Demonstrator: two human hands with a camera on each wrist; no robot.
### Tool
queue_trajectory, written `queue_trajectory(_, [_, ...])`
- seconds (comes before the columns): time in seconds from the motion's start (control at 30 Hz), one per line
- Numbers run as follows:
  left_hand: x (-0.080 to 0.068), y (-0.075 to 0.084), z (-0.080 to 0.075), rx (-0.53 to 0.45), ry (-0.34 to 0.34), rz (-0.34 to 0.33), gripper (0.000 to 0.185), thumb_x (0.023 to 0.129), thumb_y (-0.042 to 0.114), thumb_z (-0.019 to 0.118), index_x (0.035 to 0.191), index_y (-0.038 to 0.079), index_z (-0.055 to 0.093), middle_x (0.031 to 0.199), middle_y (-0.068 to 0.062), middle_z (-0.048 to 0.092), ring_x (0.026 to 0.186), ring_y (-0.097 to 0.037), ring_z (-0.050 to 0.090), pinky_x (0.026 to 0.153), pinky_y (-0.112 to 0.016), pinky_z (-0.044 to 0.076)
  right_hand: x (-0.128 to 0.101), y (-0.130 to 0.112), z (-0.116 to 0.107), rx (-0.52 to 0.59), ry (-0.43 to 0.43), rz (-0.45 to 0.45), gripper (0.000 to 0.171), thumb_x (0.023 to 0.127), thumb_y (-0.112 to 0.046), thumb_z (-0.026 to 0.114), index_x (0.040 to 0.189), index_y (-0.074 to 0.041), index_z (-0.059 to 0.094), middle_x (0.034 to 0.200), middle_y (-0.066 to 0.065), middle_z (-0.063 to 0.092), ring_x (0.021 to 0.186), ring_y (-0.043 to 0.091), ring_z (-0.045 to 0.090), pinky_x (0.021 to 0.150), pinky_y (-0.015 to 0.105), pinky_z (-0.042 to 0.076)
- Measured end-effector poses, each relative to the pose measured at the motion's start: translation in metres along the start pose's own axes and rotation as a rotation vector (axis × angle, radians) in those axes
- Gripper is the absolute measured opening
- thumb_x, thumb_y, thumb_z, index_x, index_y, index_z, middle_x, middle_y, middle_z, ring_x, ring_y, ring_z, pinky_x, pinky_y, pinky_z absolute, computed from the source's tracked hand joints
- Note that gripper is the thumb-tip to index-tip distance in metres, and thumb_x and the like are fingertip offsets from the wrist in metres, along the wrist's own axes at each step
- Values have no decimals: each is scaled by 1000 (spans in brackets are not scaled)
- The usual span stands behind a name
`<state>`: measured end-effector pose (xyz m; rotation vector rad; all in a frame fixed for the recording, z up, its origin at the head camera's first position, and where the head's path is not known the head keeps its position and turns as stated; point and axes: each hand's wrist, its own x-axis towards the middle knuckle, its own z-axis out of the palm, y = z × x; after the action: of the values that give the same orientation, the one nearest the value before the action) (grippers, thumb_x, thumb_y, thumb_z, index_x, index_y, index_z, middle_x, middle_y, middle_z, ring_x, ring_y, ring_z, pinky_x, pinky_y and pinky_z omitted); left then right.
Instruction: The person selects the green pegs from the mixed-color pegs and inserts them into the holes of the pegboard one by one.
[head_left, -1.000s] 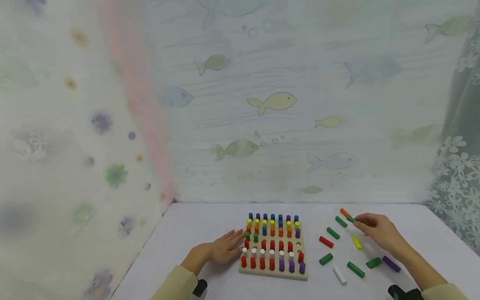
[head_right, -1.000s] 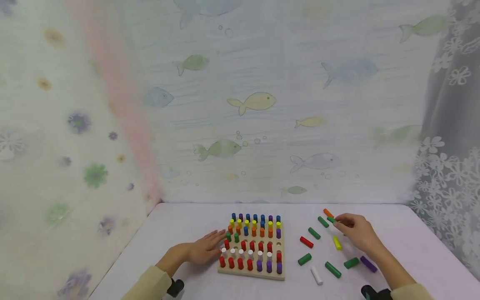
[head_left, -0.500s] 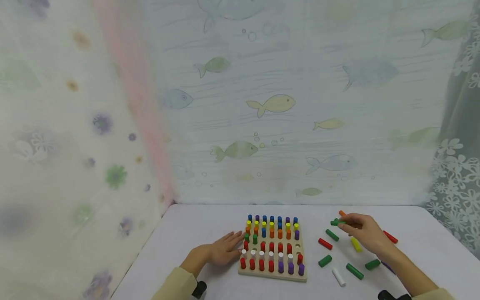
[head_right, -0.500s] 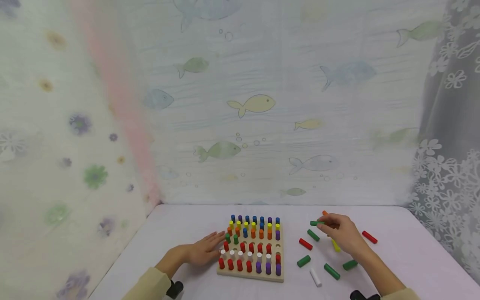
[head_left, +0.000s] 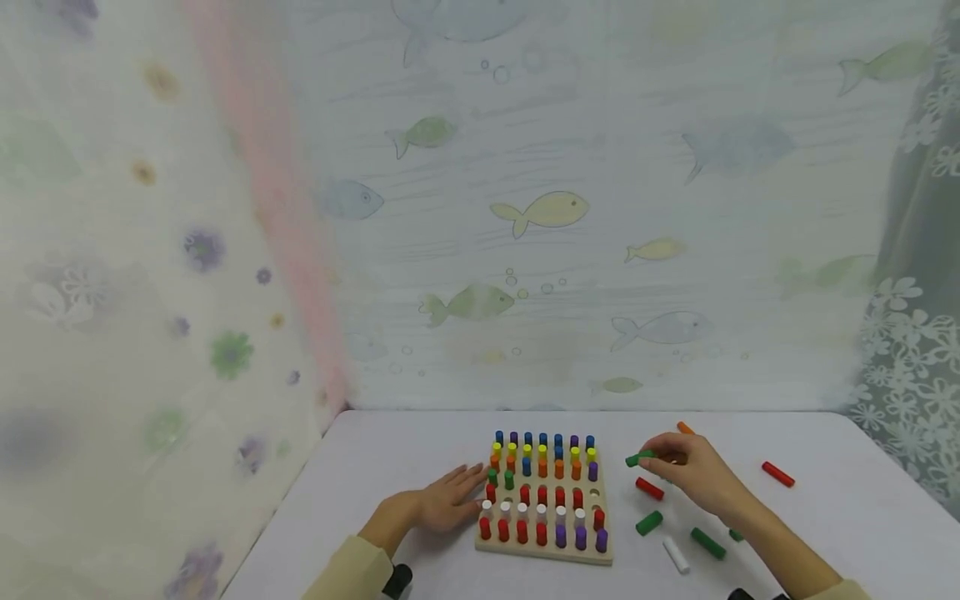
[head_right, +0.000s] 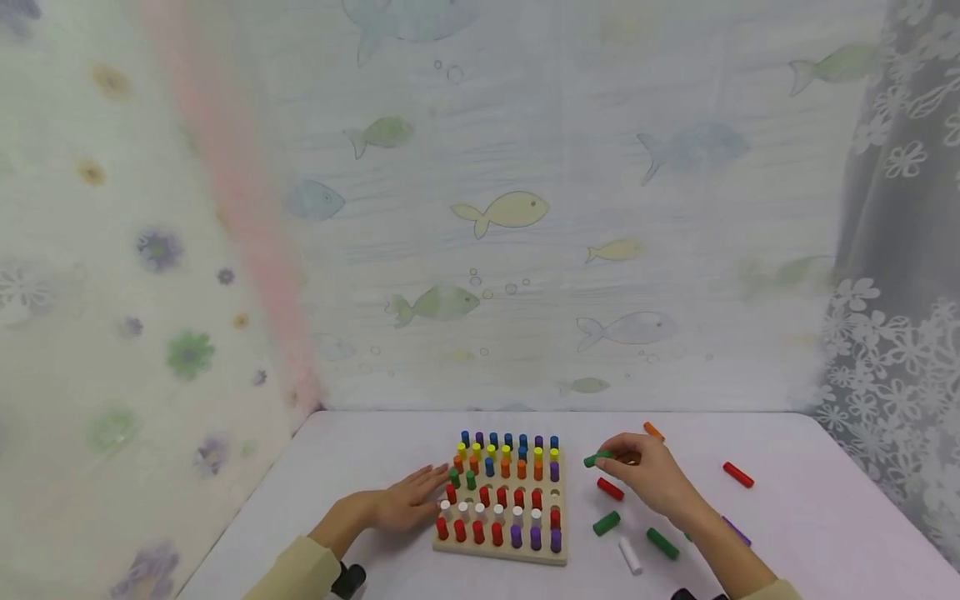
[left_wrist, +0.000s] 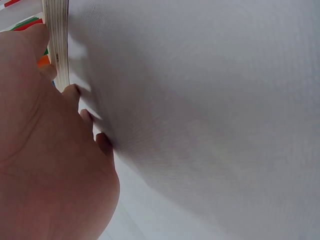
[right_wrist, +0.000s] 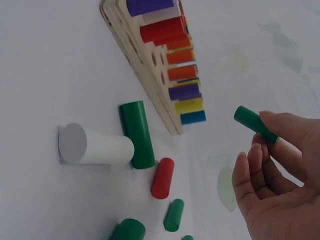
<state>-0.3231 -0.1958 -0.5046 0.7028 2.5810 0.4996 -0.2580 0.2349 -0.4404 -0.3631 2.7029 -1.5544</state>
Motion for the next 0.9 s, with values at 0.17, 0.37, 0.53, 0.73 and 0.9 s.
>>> queue_trajectory(0.17, [5,-7,4,-22,3,7,73,101,68,40,164,34,23,171,7,18,159,-28,9,125,-58,15,3,-6,11,18,-12,23,28,96,-23,73,114,-2,70,102,5,69,91,21,60,74,29,55])
queue_trajectory(0.37, [7,-7,4,-6,2,0,72,102,66,40,164,34,23,171,7,18,159,-27,10,125,-57,16,6,-14,23,37,-27,-25,25,95,-20,75,109,-1,71,98,6,70,88,21,62,73,27,55])
queue_trajectory(0.53, [4,-3,2,9,11,-6,70,103,64,40,164,35,22,171,7,18,159,-27,10,125,-57,16,12,-18,33,42,-35,-62,25,94,-21,76,108,-2,71,95,6,68,85,21,61,68,27,54])
queue_trajectory(0.73, [1,-2,2,11,5,-4,71,103,66,38,164,33,22,171,6,17,158,-29,10,125,-58,16,20,-23,49,58,-67,-72,27,95,-24,75,110,-2,71,98,5,68,92,22,62,76,27,56])
queue_trajectory(0.9, [-2,2,1,13,10,2,70,104,63,38,164,31,23,171,4,18,158,-30,11,125,-58,17,25,-29,63,63,-89,-102,27,97,-23,73,112,-1,72,100,4,70,93,22,63,78,25,56])
